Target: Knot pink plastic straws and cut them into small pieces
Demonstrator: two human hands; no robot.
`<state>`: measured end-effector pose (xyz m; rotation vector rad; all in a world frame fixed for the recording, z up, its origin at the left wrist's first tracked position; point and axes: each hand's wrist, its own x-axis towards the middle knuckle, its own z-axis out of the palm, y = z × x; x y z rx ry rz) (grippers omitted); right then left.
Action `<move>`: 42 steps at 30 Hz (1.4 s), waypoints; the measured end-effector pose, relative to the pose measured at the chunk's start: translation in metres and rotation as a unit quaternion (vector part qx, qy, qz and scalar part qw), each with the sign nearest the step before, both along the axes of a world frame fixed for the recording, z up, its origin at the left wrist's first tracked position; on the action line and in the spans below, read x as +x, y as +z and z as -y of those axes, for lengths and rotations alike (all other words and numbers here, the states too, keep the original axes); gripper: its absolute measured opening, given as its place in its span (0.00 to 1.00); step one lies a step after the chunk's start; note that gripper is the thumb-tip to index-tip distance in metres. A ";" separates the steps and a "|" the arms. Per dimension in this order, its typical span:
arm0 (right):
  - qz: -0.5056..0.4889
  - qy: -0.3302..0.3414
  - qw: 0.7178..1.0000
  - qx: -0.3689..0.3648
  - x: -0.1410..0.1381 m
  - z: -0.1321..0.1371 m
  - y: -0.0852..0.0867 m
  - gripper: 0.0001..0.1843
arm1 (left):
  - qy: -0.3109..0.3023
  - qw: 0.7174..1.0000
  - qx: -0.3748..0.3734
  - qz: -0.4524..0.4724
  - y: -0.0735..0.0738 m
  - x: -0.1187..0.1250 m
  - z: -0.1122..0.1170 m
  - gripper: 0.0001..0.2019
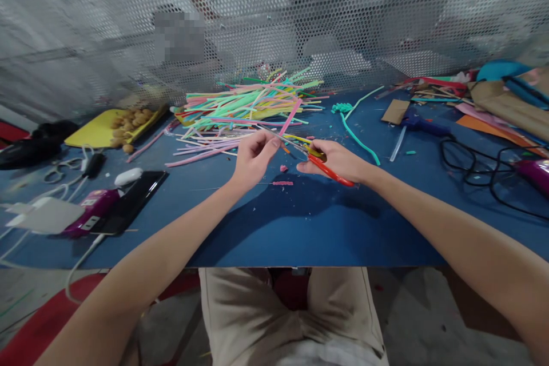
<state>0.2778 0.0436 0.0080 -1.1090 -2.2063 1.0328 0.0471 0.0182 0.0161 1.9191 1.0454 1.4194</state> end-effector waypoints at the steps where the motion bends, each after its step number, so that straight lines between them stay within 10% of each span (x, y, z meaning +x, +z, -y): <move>1: -0.004 0.001 1.000 -0.005 0.000 0.000 -0.001 0.20 | 0.001 1.000 0.008 -0.011 0.001 0.000 0.001 0.17; 17: -0.022 0.062 0.997 -0.043 0.001 -0.002 -0.004 0.19 | -0.013 0.998 0.009 -0.056 0.007 0.002 0.005 0.18; 42: -0.049 -0.029 0.998 -0.010 -0.012 0.009 -0.005 0.15 | -0.002 0.990 0.078 -0.118 0.005 -0.004 0.000 0.19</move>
